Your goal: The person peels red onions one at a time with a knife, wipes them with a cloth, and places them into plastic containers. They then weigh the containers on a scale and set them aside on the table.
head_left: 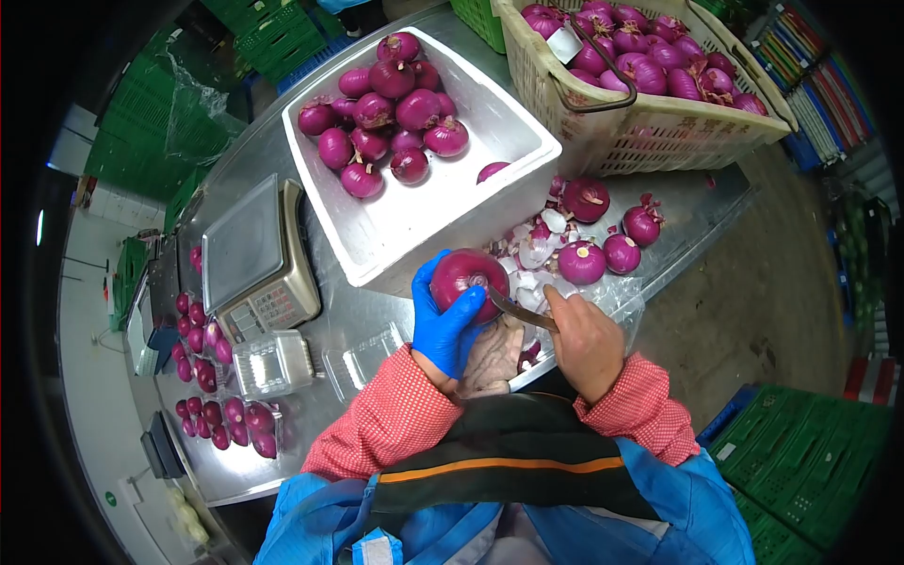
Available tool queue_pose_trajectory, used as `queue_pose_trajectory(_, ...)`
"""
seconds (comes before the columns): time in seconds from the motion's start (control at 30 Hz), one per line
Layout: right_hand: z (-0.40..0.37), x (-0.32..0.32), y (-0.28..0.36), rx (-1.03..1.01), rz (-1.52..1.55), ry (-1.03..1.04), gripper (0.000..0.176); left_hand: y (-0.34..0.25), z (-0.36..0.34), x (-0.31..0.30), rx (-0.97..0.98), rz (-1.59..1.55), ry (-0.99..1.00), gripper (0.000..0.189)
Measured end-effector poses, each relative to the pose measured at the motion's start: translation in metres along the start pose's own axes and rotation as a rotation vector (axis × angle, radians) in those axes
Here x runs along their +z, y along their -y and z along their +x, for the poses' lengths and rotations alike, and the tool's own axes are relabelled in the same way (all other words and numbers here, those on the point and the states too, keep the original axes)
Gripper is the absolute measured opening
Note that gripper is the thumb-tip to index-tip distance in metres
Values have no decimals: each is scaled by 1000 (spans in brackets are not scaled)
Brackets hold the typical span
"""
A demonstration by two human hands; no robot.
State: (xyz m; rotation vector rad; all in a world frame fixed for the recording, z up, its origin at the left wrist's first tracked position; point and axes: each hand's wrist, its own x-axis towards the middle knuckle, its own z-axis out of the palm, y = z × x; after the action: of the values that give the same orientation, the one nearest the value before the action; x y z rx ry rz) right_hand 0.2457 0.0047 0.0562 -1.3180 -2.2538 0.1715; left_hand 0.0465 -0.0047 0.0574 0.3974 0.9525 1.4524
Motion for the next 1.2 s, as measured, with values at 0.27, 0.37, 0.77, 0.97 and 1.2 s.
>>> queue_pose_trajectory(0.27, -3, 13, -5, 73, 50, -4, 45, 6, -4, 4, 27, 18, 26, 69)
queue_pose_trajectory(0.37, -6, 21, -5, 116, 269, 5, 40, -1, -3, 7, -35, 23, 40, 68)
queue_pose_trajectory(0.77, 1, 25, -12, 320, 597, 138, 26, -12, 9, -4, -164, -80, 122, 63)
queue_pose_trajectory(0.97, 9, 7, -8, -8, 193, 55, 40, -16, 10, -6, -152, -27, 104, 62)
queue_pose_trajectory(1.2, 14, 17, -22, -96, 52, -21, 42, -18, 12, -15, -213, 73, 185, 62)
